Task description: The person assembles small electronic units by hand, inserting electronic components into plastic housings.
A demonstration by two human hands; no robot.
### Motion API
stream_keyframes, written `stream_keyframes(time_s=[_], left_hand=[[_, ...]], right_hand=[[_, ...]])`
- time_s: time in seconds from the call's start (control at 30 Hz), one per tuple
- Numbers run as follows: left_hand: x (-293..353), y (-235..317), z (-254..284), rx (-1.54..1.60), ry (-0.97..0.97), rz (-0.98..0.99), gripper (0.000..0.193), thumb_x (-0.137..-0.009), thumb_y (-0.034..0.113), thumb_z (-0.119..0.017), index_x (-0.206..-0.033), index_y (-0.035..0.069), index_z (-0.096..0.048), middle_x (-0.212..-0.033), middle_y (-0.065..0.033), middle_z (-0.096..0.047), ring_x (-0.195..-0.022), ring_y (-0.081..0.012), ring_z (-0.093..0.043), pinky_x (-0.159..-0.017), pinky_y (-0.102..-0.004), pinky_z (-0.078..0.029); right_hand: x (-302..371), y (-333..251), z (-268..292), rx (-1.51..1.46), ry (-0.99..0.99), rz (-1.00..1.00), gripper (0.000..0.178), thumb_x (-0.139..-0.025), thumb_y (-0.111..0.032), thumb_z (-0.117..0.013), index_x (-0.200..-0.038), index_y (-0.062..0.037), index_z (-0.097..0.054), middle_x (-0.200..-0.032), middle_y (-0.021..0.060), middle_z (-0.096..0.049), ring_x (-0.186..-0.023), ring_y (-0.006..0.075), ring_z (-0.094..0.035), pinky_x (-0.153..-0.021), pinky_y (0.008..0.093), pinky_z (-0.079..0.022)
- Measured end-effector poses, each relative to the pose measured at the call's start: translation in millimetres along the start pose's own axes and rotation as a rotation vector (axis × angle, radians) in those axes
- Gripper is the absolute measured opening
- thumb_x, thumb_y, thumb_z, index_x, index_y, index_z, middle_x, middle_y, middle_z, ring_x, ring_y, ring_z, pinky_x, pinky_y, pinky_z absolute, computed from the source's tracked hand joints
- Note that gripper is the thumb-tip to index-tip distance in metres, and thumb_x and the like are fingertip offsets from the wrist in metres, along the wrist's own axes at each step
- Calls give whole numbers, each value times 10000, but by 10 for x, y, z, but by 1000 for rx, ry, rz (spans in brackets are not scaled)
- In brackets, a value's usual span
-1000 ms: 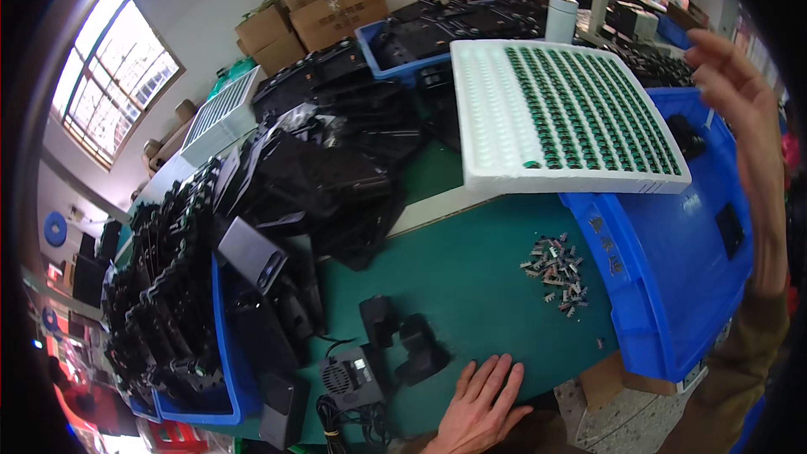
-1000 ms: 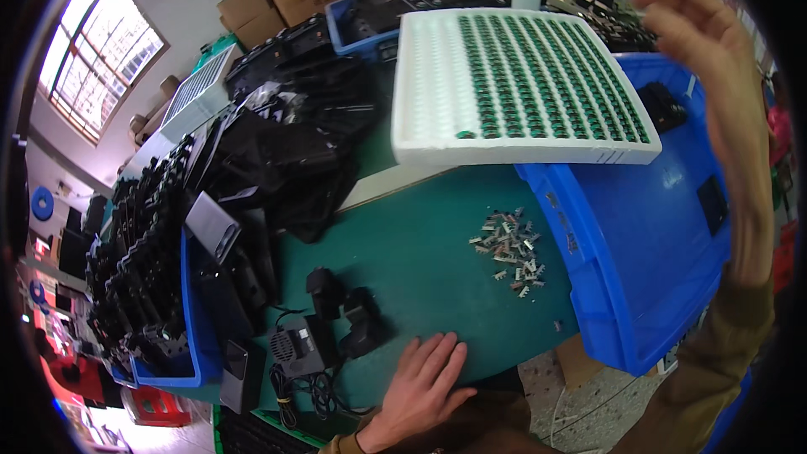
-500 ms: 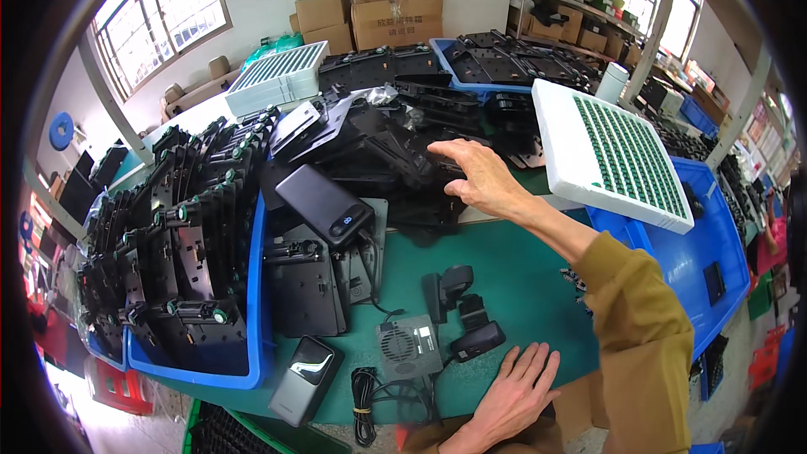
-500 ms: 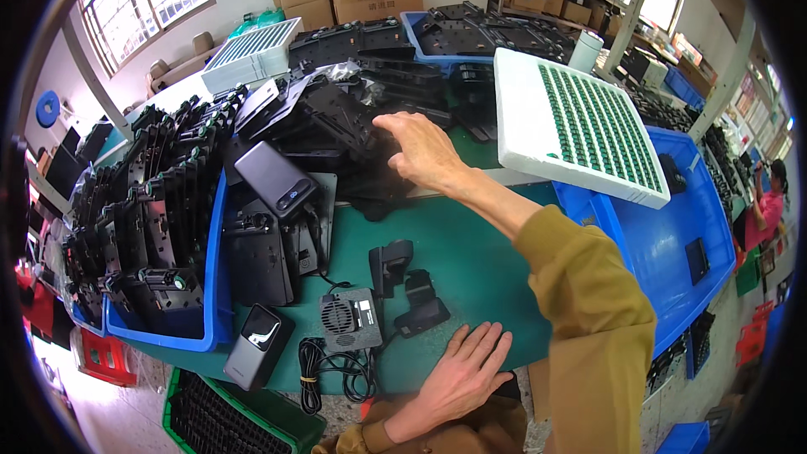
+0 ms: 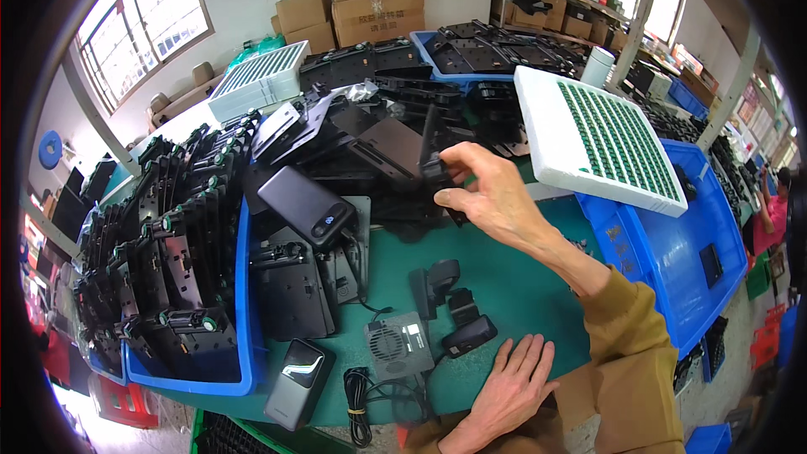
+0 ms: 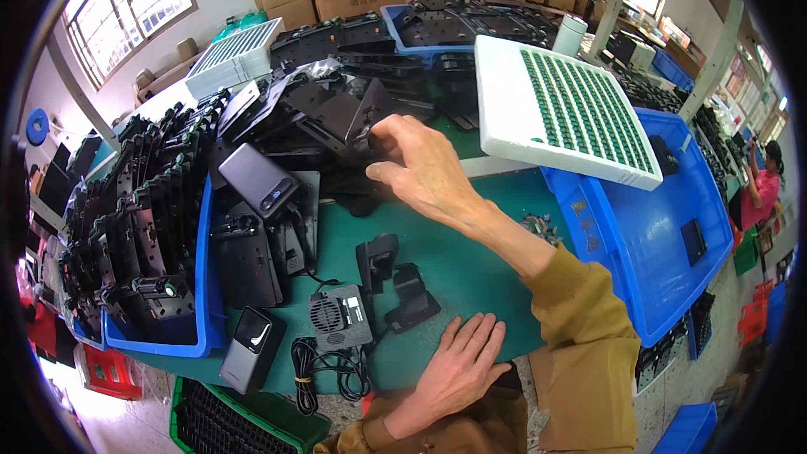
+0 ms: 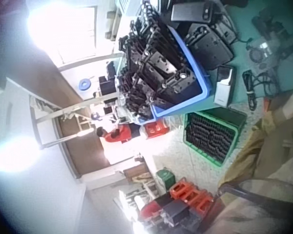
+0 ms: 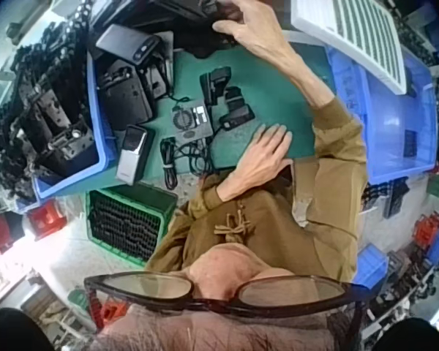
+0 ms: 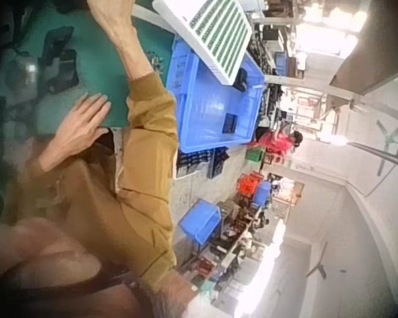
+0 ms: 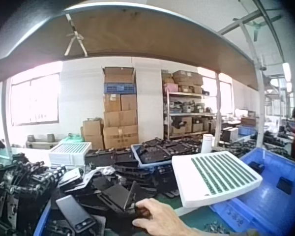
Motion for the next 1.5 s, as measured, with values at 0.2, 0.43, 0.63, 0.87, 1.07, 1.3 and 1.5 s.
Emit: stream_keyframes(time_s=[0.2,0.43,0.63,0.87,1.07,1.3,1.5], left_hand=[[-15,-41,140,39,102,22,633,-819,199,-781,-1326,-80,-523,-1351,-245,-547,-1244,-417,-536,-1071,-541,-426],[85,-172,335,259,478,135,516,-774,15,-783,-1229,-50,-546,-1288,-248,-591,-1147,-428,-591,-976,-471,-489],[55,-285,186,719,446,376,760,-882,35,-748,-1495,-81,-313,-1364,-272,-548,-1191,-376,-600,-987,-425,-509],[65,-425,55,801,464,554,723,-936,-33,-633,-1539,-26,-233,-1120,-179,-702,-920,-181,-669,-805,-301,-538],[-114,-439,61,613,155,691,772,-864,-47,-691,-1533,-7,-309,-1159,-172,-688,-878,-137,-653,-713,-247,-517],[-121,-6,273,-12,143,384,688,-794,50,-768,-1414,-44,-486,-1469,-298,-446,-1180,-417,-556,-962,-447,-485],[-128,-27,95,-179,-15,286,569,-762,133,-793,-1273,-30,-605,-1510,-262,-426,-1333,-447,-443,-1083,-551,-366]], right_hand=[[869,-16,547,-703,185,-620,336,-830,-236,-807,-1068,-37,-678,-940,25,-714,-832,91,-648,-704,252,-489],[1931,409,703,-908,256,-1025,271,-864,-300,-779,-1019,-95,-693,-916,-8,-657,-799,109,-625,-742,285,-521],[2058,156,498,-1014,155,-1096,314,-877,-311,-769,-1063,-82,-660,-964,53,-692,-834,135,-648,-809,333,-556],[2325,448,582,-726,271,-1018,493,-854,-314,-810,-1141,3,-566,-931,34,-653,-768,92,-602,-683,250,-507],[2549,770,656,-51,270,-679,349,-782,-142,-822,-1072,-45,-655,-868,33,-594,-697,117,-552,-627,297,-475],[2557,780,578,105,194,-643,310,-776,-149,-819,-1050,-75,-695,-884,52,-618,-701,181,-583,-636,331,-497],[2412,858,570,150,106,-611,232,-797,-137,-792,-1007,-70,-720,-862,50,-622,-699,176,-590,-613,334,-487]])
Point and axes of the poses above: each hand's wrist, its own x-axis away from the middle knuckle, its own z-axis out of the back of the hand, y = z × x, the point moved 8 cm from there along -x, towards the middle knuckle
